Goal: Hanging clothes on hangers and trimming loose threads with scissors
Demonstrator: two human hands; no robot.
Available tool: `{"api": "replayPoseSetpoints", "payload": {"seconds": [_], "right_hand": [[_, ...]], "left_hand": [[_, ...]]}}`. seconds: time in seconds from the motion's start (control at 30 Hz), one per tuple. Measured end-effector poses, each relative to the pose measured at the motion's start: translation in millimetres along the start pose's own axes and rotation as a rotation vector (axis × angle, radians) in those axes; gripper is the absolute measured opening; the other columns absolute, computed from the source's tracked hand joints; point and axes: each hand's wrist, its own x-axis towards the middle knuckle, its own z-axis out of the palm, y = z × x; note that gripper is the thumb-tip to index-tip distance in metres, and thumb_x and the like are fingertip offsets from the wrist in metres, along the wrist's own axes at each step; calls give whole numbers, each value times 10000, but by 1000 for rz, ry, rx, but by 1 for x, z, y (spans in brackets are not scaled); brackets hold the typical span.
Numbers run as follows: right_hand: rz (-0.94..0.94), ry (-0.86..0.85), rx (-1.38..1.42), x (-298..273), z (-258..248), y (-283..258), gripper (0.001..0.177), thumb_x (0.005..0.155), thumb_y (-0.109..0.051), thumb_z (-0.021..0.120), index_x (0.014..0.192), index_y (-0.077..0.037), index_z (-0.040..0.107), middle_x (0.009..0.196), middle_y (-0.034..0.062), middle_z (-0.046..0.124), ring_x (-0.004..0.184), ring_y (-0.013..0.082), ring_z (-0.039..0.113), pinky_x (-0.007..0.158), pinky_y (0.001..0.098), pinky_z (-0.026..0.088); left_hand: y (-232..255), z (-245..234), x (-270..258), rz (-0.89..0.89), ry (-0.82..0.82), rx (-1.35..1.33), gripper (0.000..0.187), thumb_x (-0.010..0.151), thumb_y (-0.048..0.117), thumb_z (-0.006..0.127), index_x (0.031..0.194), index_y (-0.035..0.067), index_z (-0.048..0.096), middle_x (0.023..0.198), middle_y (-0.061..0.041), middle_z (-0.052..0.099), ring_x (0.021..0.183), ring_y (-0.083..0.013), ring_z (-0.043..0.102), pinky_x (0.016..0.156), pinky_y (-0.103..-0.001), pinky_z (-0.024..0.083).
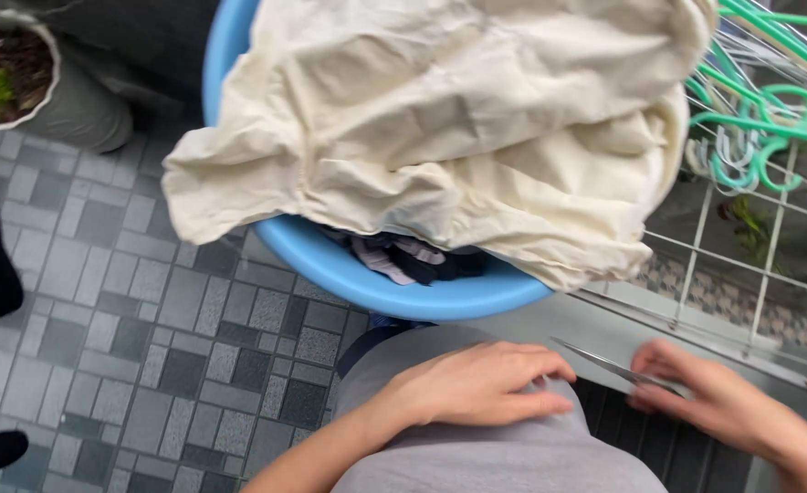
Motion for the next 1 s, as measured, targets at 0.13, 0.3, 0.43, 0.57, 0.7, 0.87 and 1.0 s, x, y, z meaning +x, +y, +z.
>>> {"api": "replayPoseSetpoints", "payload": {"seconds": [0.13,0.3,0.43,0.57,0.7,0.87,1.0], "right_hand": [[24,81,513,-42,-35,42,539,958,-168,831,1493,-176,898,853,256,1220,805,318,1090,889,400,828],[-686,422,571,-29,-53,-47,347,1144,-376,646,1058,-73,792,909,119,853,919,257,836,906,380,668],[-551,408,714,-18,-67,-167,299,1228,-183,580,1092,54,702,908,206,736,760,249,618,702,327,461],[-533,227,768,4,-80,-242,283,1202,-176,606,1304,41,757,936,180,736,686,195,504,582,276,385],[-522,52,760,10,-92,-295,713,1117,-254,595,1769,36,605,1277,103,698,966,115,566,775,226,433],[-614,-199,1072,26,-90,-303,783,1190,-414,433,1810,63,474,1537,217,725,1210,298,704,1040,460,609],[-659,-278,1380,23,-81,-301,546,1140,-102,501,1547,236,633,1742,378,602,1490,495,674,1257,670,548]], "left_hand": [[25,-32,-65,109,347,-242,298,1114,343,675,1316,143,767,1276,-6,815,1117,-152,760,931,-309,581],[-2,-56,-106,143,1218,-110,124,1039,68,893,1072,146,803,1005,21,797,718,-49,577,594,-210,457],[-33,-70,-109,-76,1605,627,256,981,120,1014,1090,125,782,1054,-27,705,965,-242,650,832,-380,561],[-41,-78,-102,-221,1599,799,349,916,234,1063,1100,165,775,1083,-37,687,998,-294,621,864,-441,537],[-42,-82,-100,-238,1595,884,389,889,216,1096,1045,148,746,1038,-26,672,953,-287,604,813,-442,507],[-39,-78,-108,-153,1608,599,167,1054,107,904,1068,118,737,1018,-25,739,931,-215,646,795,-359,519],[-44,-66,-124,-43,1659,322,148,1189,148,710,1108,40,650,1031,-80,695,910,-232,641,817,-389,540]]}}
